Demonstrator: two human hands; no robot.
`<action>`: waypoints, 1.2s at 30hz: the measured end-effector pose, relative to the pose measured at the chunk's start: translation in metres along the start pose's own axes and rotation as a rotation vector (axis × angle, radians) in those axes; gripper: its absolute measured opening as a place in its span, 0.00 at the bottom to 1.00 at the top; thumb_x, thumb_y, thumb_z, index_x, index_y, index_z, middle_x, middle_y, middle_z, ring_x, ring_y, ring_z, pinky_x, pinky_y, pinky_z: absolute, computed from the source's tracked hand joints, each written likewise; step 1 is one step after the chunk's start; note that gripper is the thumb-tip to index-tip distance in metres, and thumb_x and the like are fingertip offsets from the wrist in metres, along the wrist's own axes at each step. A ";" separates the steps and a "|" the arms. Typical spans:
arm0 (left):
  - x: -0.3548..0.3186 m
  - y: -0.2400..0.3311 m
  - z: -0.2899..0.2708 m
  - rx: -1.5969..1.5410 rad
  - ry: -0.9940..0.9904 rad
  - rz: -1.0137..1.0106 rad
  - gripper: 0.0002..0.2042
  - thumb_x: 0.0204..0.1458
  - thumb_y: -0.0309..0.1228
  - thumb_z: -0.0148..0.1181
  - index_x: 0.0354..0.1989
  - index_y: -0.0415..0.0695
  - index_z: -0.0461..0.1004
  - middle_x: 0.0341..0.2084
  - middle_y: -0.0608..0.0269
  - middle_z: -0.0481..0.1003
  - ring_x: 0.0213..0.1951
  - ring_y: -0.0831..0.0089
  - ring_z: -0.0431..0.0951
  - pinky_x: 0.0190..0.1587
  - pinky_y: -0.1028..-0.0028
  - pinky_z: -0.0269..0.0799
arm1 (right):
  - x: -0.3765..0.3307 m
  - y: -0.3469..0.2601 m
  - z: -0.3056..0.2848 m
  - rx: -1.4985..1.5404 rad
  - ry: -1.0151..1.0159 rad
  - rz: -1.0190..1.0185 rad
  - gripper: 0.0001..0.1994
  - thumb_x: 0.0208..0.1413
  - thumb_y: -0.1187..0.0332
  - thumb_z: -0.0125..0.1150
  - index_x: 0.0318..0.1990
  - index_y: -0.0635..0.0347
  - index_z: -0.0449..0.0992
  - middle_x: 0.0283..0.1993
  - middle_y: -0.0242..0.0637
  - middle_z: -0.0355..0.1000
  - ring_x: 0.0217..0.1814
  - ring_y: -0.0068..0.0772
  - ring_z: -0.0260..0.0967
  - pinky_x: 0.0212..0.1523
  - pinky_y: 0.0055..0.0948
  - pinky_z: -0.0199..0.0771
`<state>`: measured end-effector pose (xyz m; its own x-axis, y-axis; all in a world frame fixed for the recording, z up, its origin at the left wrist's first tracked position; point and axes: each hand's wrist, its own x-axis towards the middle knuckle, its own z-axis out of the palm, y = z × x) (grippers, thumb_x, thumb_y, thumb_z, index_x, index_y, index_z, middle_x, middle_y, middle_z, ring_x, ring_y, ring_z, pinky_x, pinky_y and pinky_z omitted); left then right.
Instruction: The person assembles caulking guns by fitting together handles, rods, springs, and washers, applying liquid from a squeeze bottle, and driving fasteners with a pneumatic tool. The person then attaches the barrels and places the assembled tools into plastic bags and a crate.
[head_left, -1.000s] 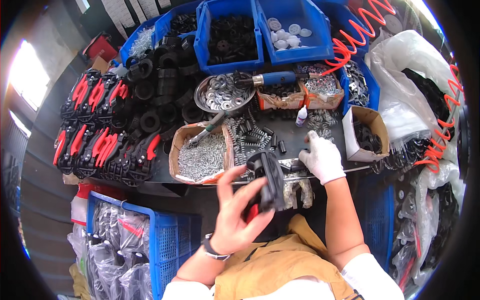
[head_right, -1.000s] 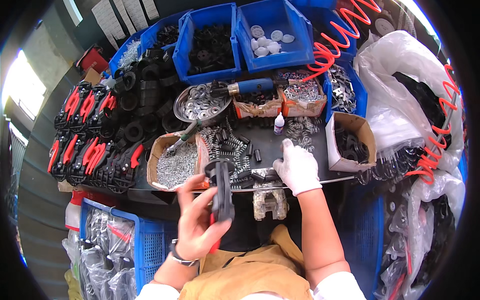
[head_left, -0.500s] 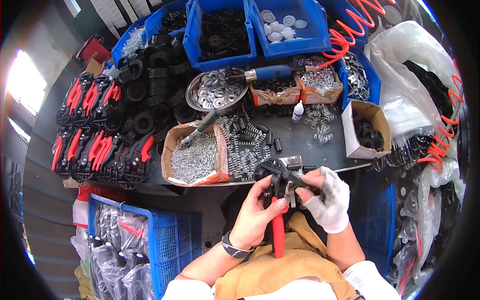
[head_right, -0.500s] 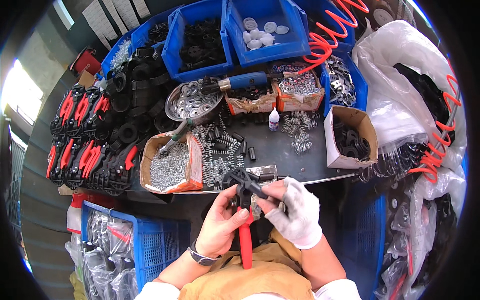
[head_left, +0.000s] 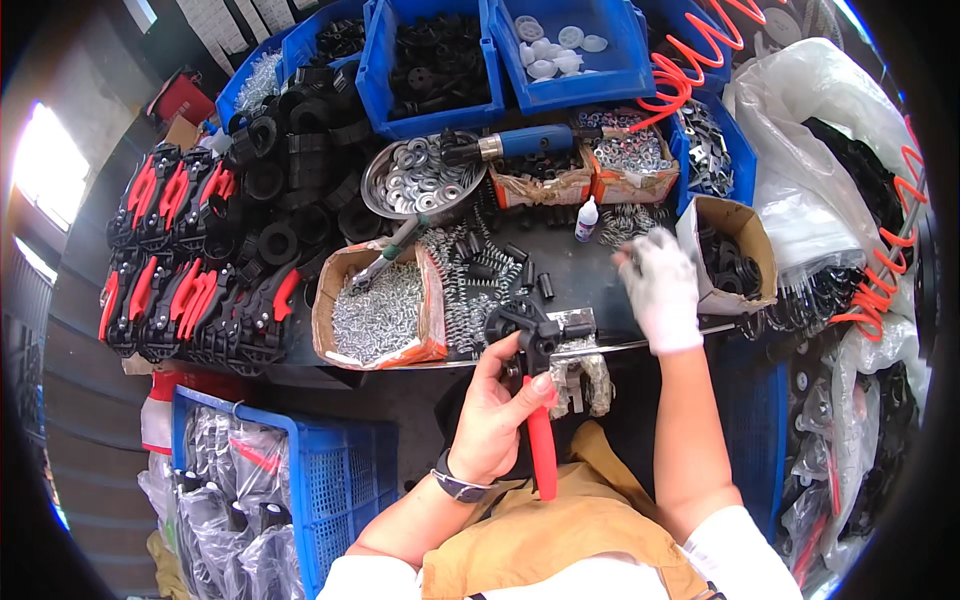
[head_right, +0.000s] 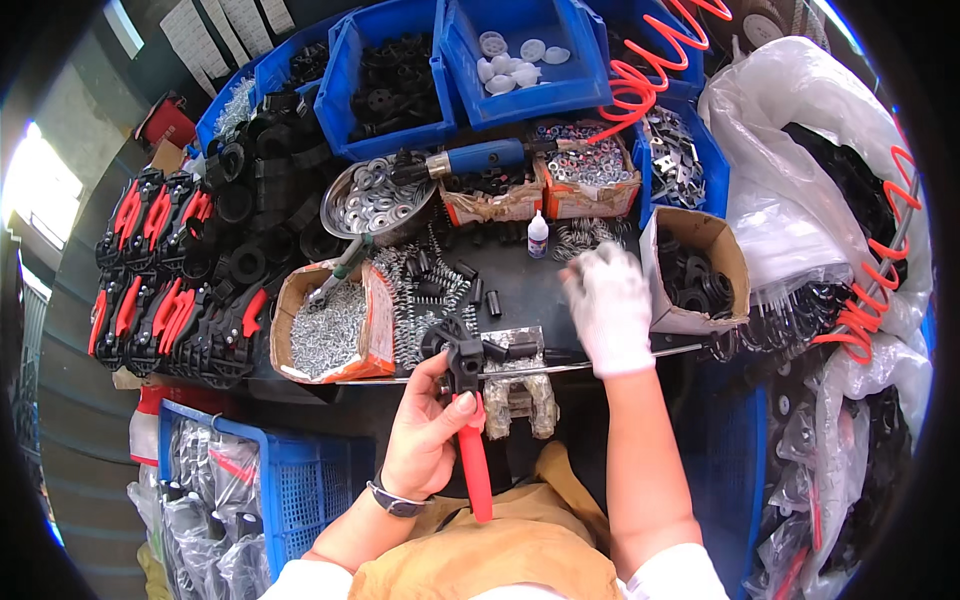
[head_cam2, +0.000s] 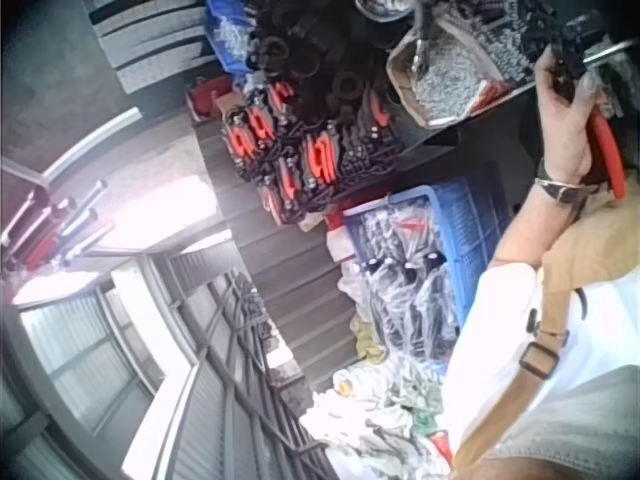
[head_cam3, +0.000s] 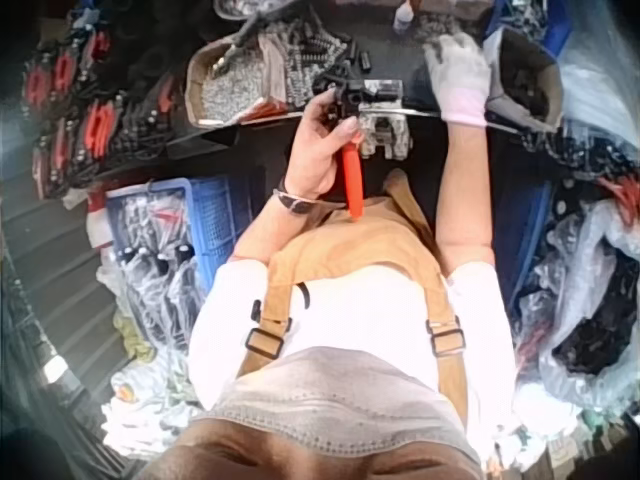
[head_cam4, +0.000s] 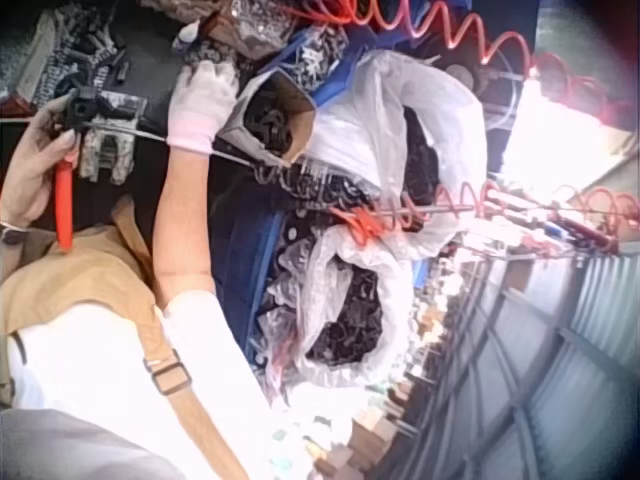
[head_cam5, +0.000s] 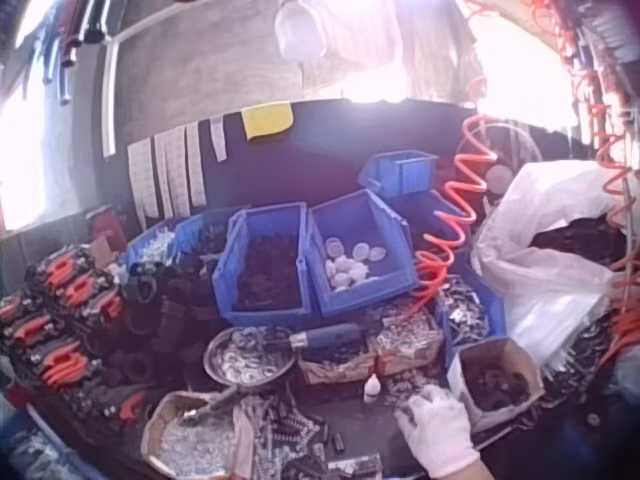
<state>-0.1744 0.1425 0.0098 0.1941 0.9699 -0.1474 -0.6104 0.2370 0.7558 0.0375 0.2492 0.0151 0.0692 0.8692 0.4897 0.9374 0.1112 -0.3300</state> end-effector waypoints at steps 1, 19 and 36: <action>-0.001 0.001 0.000 0.000 0.001 0.006 0.28 0.53 0.25 0.66 0.62 0.43 0.60 0.40 0.64 0.73 0.38 0.76 0.74 0.44 0.73 0.74 | 0.013 0.003 0.008 -0.151 -0.092 0.052 0.07 0.48 0.66 0.65 0.32 0.59 0.80 0.43 0.42 0.72 0.46 0.44 0.71 0.47 0.40 0.74; 0.001 0.003 0.009 -0.185 0.025 -0.073 0.21 0.56 0.23 0.61 0.58 0.43 0.64 0.44 0.64 0.74 0.42 0.75 0.74 0.47 0.70 0.73 | -0.054 -0.069 -0.054 0.831 -0.093 -0.350 0.07 0.48 0.77 0.64 0.30 0.63 0.70 0.24 0.41 0.66 0.23 0.37 0.66 0.24 0.31 0.65; 0.017 -0.024 0.017 -0.311 -0.220 -0.169 0.25 0.59 0.38 0.59 0.62 0.47 0.60 0.49 0.61 0.67 0.33 0.72 0.71 0.30 0.71 0.68 | 0.162 0.119 -0.076 0.096 0.185 0.133 0.15 0.57 0.61 0.55 0.40 0.65 0.78 0.37 0.51 0.78 0.44 0.53 0.75 0.47 0.45 0.72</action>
<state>-0.1436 0.1520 -0.0003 0.4499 0.8887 -0.0877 -0.7521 0.4300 0.4993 0.1863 0.3663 0.1161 0.2590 0.7774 0.5732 0.8800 0.0548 -0.4719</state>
